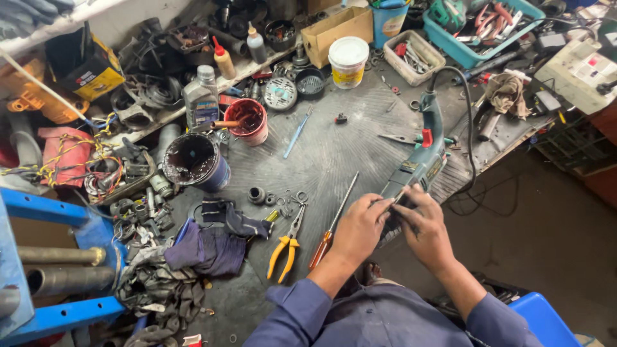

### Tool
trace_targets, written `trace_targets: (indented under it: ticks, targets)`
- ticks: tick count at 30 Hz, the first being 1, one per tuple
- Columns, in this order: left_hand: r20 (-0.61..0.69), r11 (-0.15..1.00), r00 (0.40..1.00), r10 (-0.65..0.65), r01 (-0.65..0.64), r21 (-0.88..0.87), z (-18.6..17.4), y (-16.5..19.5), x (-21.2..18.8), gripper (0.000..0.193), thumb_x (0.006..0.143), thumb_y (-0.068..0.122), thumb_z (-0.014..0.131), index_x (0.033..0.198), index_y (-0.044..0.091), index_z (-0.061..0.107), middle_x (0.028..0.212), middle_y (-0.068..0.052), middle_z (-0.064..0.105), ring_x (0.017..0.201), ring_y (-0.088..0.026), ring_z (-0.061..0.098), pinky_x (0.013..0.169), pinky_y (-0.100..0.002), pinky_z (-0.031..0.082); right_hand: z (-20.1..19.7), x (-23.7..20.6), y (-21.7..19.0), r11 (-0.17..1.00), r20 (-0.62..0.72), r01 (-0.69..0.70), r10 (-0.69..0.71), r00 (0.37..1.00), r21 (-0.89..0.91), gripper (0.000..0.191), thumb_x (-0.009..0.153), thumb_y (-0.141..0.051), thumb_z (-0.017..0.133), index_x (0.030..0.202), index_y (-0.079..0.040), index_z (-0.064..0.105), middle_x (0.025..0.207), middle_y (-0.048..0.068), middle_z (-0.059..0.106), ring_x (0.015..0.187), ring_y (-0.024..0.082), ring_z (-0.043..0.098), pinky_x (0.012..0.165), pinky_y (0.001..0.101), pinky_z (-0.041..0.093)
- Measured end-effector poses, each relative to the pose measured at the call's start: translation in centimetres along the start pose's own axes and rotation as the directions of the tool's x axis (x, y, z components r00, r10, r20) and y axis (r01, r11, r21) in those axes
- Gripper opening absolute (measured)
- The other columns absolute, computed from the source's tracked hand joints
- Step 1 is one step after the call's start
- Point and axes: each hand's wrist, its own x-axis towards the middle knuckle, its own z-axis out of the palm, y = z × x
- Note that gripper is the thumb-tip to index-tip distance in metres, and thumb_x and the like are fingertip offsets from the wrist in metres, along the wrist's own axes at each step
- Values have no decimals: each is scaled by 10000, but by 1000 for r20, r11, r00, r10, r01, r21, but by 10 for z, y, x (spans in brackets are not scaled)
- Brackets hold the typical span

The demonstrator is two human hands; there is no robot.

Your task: The person uses a screwdriver to remove screws from a power drill, then separates the housing to remove the internal motor and rotor. The person wipes the rotor with a cloth and places the disassembled parts on the workbench.

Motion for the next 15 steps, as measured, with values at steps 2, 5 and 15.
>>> trace_targets:
  ticks: [2,5,15]
  targets:
    - [-17,998,999,32,-31,55,4,-1,10,244,897,128,726,1141,123,739,1156,-78,697,1027,-292,683,846,-394,560,-2,-3,1,998,22,-8,6,1000,69,359,833,7,701,1179,-87,685,1388,114,630,1406,312,529,1206,477,376]
    - [-15,995,998,55,-54,78,4,-1,18,193,879,143,733,1070,121,752,1079,-64,714,974,-283,692,810,-395,560,-5,-9,9,995,26,3,-6,1000,104,374,862,13,683,1225,-62,639,1379,117,644,1384,287,553,1214,471,381]
    - [-13,984,992,-127,128,123,-10,7,-2,114,920,176,704,1005,107,738,944,-93,673,899,-331,679,779,-445,543,-15,2,66,989,226,141,-129,966,-39,710,718,-326,820,1349,-100,585,1536,127,447,1483,327,363,1230,513,270]
